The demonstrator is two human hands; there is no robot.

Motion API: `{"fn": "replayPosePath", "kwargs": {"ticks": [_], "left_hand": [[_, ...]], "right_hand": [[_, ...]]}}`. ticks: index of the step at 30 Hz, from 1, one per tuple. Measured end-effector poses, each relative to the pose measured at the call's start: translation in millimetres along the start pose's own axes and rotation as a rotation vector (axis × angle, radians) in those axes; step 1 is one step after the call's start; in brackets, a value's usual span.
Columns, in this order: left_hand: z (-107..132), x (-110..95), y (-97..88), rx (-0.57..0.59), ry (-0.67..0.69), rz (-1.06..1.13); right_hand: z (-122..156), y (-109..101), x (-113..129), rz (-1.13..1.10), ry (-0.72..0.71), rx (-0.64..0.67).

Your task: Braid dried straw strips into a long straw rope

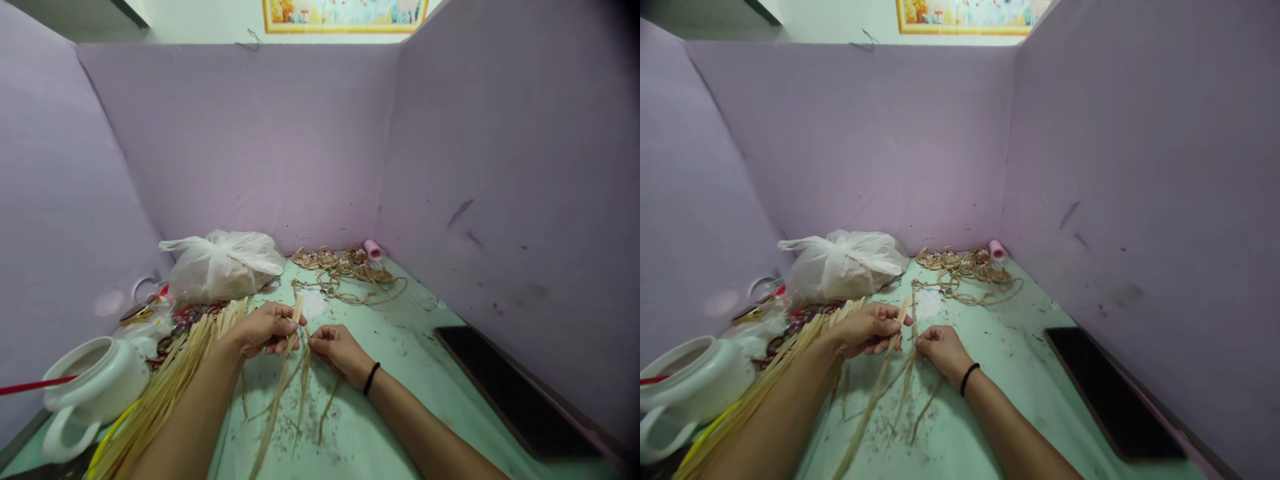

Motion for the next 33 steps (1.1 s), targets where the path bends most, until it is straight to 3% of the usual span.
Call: {"fn": "replayPosePath", "kwargs": {"ticks": [2,7,15,20,29,33], "left_hand": [[-1,-1,5.9,-0.006,-0.018,-0.059],[3,9,6.8,-0.028,-0.330,-0.489],[0,3,0.4,-0.077,-0.219,-0.575],[-15,16,5.5,-0.208,-0.210,-0.449],[-22,31,-2.2,-0.218,-0.246,0.016],[-23,33,1.6,-0.186,-0.253,0.027]], "right_hand": [[0,0,1,0.011,-0.002,-0.002],[0,-1,-1,-0.012,0.011,-0.018],[0,-1,-1,-0.008,0.012,-0.007],[2,0,1,-0.033,0.014,-0.006],[-2,0,-1,-0.041,0.003,0.007],[-1,-1,0,-0.031,0.001,0.007]]}}
Point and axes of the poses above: each hand's wrist, its own z-axis away from the middle knuckle, its own y-axis out of the palm, x = y × z, the point moved 4 cm from there along -z, towards the middle knuckle, and after that the axes turned 8 degrees about x, right-handed, at the moved point
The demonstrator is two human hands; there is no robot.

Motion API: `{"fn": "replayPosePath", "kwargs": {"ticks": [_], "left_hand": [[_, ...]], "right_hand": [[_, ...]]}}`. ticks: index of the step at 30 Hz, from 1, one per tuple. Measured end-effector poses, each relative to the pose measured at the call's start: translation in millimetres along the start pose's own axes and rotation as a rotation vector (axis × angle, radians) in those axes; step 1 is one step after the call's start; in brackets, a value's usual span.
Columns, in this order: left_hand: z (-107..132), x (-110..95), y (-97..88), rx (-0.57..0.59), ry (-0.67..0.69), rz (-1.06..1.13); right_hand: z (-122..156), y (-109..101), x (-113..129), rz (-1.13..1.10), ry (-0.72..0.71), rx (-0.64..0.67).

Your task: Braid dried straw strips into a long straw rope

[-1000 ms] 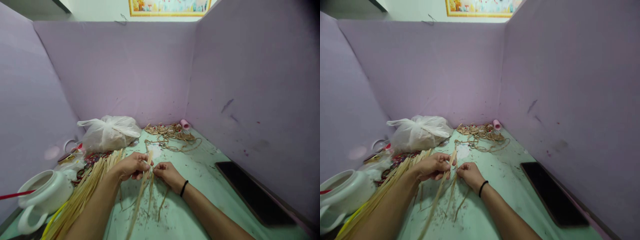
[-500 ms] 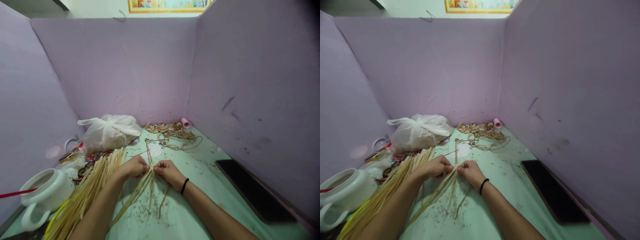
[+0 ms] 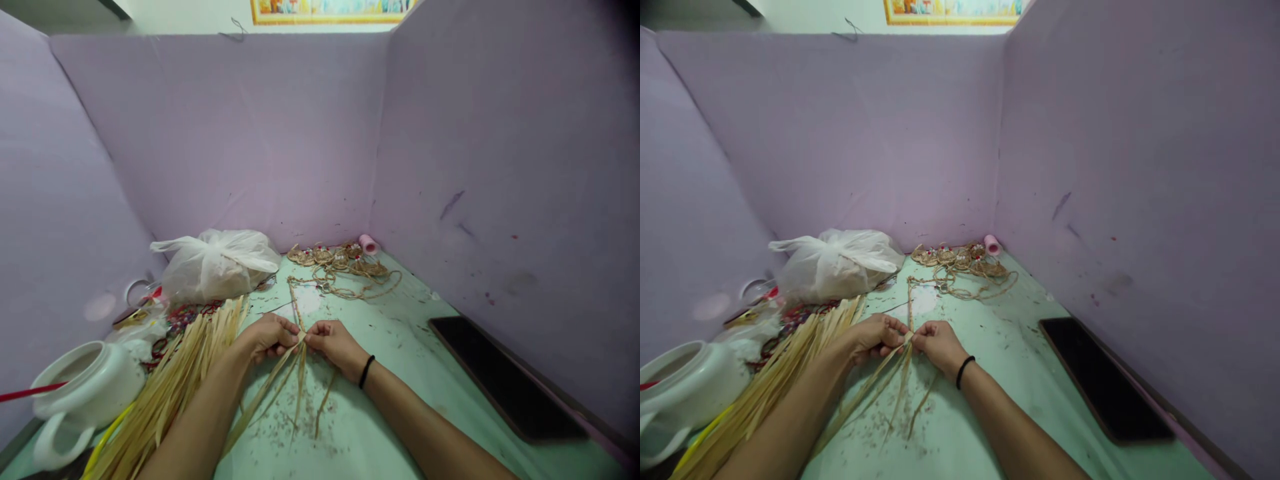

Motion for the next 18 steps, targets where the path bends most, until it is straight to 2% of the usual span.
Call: {"fn": "replayPosePath", "kwargs": {"ticks": [7,13,18], "left_hand": [[1,1,5.6,-0.136,-0.003,-0.136],[7,-5,11.6,-0.038,0.076,-0.156],[1,0,8.0,-0.123,0.024,-0.160]], "right_hand": [[0,0,0,-0.004,0.021,-0.007],[-1,0,0,-0.029,-0.003,0.002],[-2,-1,-1,-0.045,-0.010,0.007]]}}
Point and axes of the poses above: each hand's wrist, its own z-axis away from the middle knuckle, its own y-axis out of the palm, x = y × z, the point moved 4 cm from there along -z, towards the middle knuckle, and after that the axes turned 8 degrees about x, right-handed, at the moved point
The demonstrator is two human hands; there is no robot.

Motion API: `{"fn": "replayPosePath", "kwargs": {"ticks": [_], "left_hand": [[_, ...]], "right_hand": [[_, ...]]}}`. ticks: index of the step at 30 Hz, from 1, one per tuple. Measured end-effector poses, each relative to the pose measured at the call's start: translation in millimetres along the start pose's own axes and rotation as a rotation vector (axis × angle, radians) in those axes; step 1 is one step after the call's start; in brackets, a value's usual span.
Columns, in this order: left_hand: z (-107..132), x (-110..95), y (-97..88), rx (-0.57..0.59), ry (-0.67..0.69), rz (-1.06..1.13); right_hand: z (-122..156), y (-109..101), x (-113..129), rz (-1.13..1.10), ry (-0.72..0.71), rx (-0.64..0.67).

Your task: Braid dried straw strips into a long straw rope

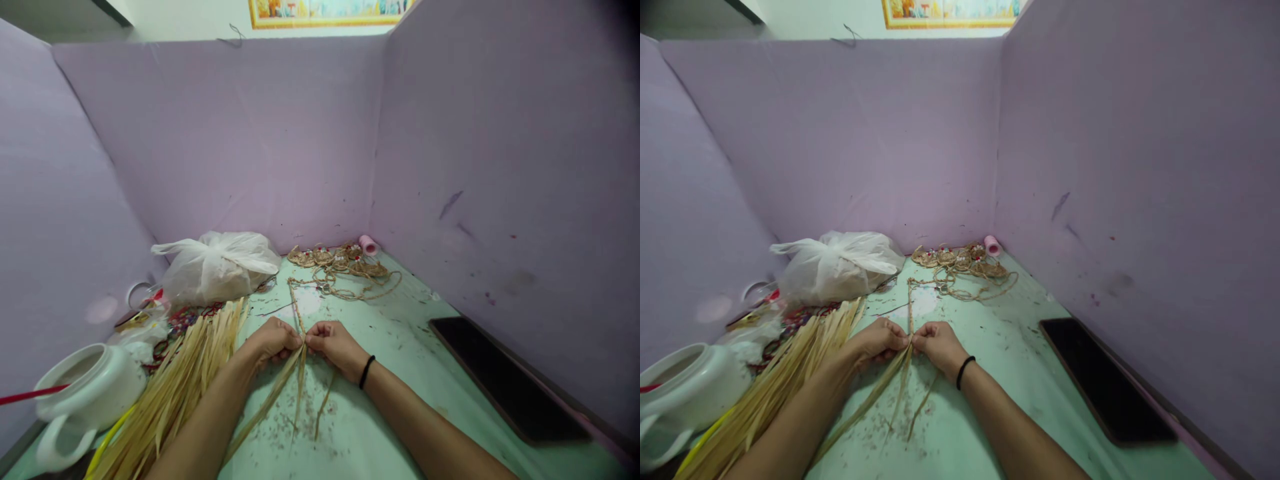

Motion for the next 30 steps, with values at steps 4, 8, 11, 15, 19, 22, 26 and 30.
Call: {"fn": "replayPosePath", "kwargs": {"ticks": [4,8,11,15,19,22,26,30], "left_hand": [[0,-2,1.5,-0.061,-0.072,-0.054],[6,-11,6.4,-0.059,-0.085,-0.019],[9,-15,8.2,-0.069,-0.058,0.019],[8,-14,7.1,-0.103,-0.091,0.017],[4,-10,11.8,0.008,-0.091,0.171],[2,-8,11.5,-0.006,-0.079,0.211],[2,-6,10.9,0.013,-0.083,0.188],[4,-6,9.2,-0.022,-0.090,0.096]], "right_hand": [[0,0,-1,0.001,0.007,0.008],[2,0,1,-0.055,0.029,0.019],[3,1,2,-0.084,0.046,0.020],[0,-1,0,-0.078,0.029,-0.012],[0,-1,1,-0.134,-0.015,-0.021],[2,-1,2,-0.142,0.013,-0.023],[2,-2,1,-0.091,-0.002,-0.039],[0,-4,-1,-0.033,-0.019,-0.049]]}}
Point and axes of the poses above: each hand's wrist, its own z-axis away from the middle knuckle, its own y-axis out of the palm, x = y × z, the point moved 4 cm from there along -z, towards the middle knuckle, and after that the axes turned 8 degrees about x, right-handed, at the moved point
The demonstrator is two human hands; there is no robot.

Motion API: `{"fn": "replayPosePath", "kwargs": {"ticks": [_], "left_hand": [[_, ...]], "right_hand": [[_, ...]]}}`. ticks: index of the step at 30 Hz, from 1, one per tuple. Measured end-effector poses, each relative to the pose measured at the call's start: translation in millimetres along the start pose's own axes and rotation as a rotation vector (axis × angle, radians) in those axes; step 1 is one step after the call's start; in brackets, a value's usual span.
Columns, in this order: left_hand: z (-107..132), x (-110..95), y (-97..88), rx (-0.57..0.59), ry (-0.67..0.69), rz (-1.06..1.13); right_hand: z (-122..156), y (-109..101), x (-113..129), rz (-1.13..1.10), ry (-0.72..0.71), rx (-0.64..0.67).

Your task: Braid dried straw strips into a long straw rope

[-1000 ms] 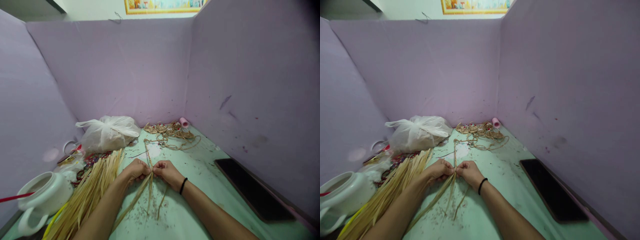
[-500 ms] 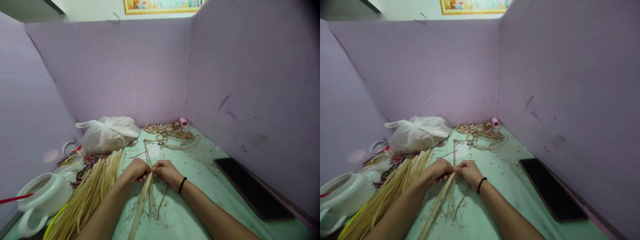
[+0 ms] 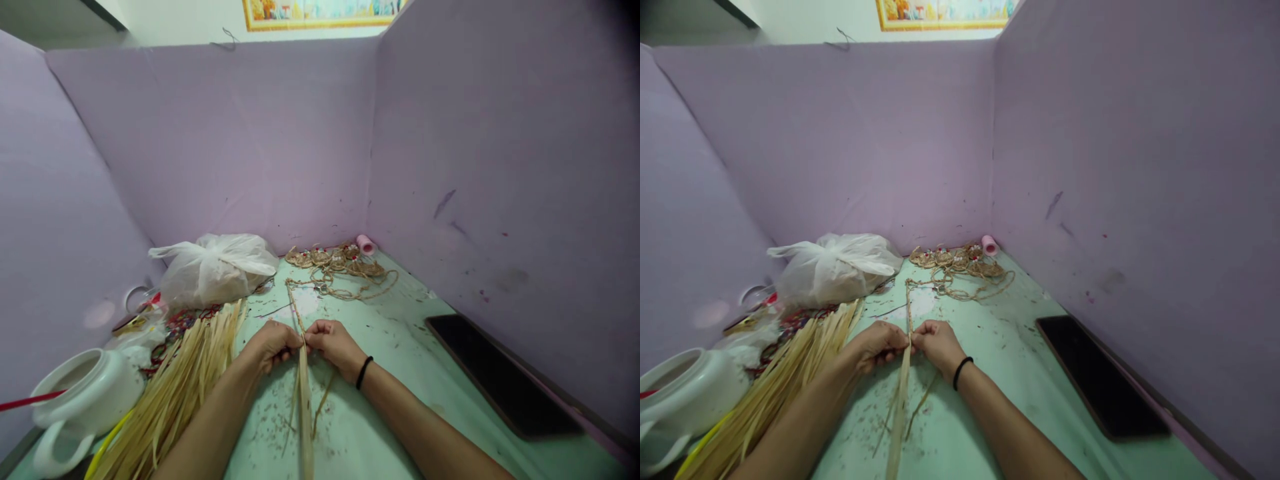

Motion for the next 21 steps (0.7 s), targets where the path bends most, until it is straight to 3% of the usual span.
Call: {"fn": "replayPosePath", "kwargs": {"ticks": [6,21], "left_hand": [[4,-4,3.7,-0.082,0.029,-0.073],[2,-3,13.0,0.077,0.036,0.003]], "right_hand": [[2,-1,1,0.066,0.044,-0.012],[11,-1,5,-0.015,0.170,0.012]]}}
Point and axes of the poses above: each hand's wrist, its own z-axis away from the middle knuckle, its own y-axis out of the palm, x = y × z, the point moved 4 cm from there along -z, towards the middle knuckle, and after that the axes turned 8 degrees about x, right-handed, at the moved point
